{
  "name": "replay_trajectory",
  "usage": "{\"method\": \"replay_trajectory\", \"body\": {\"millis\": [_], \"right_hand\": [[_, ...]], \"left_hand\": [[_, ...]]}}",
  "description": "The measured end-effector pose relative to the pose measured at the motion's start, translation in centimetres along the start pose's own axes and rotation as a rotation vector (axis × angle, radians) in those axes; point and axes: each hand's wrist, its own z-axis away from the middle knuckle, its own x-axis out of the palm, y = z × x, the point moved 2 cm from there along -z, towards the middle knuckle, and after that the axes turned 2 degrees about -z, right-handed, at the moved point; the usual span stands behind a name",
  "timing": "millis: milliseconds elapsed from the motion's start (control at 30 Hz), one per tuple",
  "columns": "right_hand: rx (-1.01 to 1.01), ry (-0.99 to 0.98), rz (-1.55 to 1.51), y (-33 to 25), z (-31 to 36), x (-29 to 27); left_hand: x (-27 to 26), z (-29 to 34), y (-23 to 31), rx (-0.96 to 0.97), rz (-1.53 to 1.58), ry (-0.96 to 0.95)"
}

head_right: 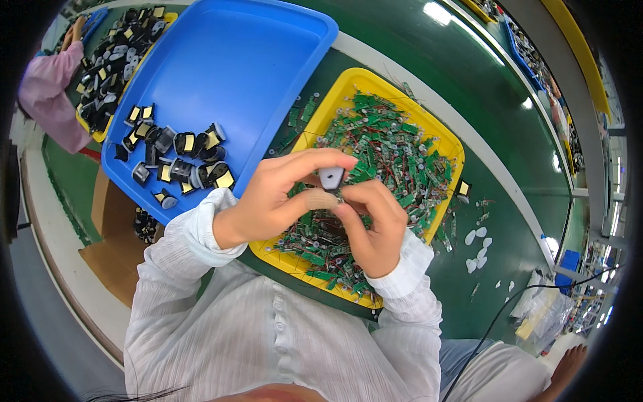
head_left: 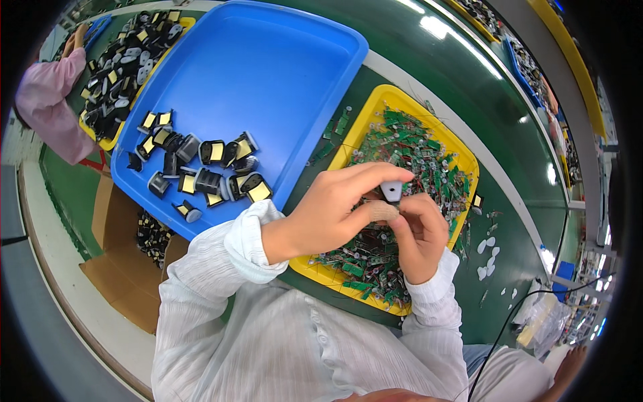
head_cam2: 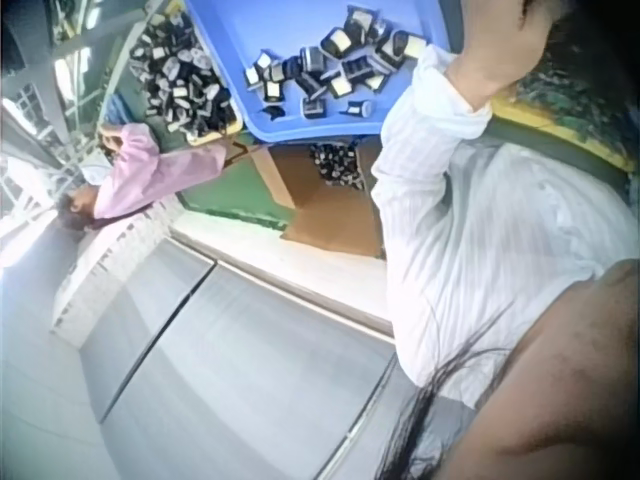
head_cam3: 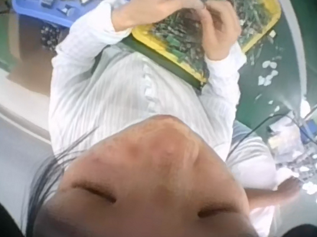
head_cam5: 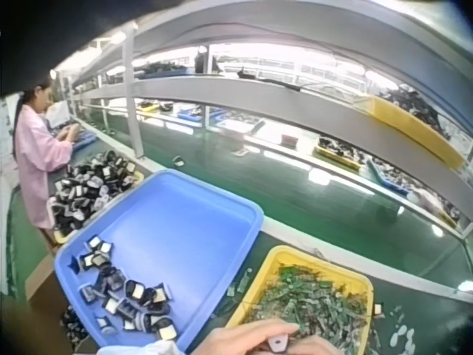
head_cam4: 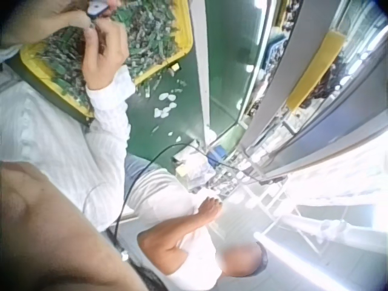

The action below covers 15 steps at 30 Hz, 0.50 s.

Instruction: The person repeatedly picks small black plastic housings from a blue tray and green circuit boards from a yellow tray, then inserts the boards into the housings by hand. The assembled units are placed back into the blue tray. The process is continuous and repetitive throughout the clip.

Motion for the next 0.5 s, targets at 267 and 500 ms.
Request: {"method": "replay_trajectory", "body": {"millis": [267,500], "right_hand": [[0.024,-0.009,0.445,-1.6,-5.6,-5.3],[0.002,0.057,1.18,9.0,-18.7,-12.6]], "left_hand": [[-7.5,-0.1,-0.9,-0.169,-1.139,0.161],[-10.0,0.9,-2.7,-0.637,-1.624,0.156]]}}
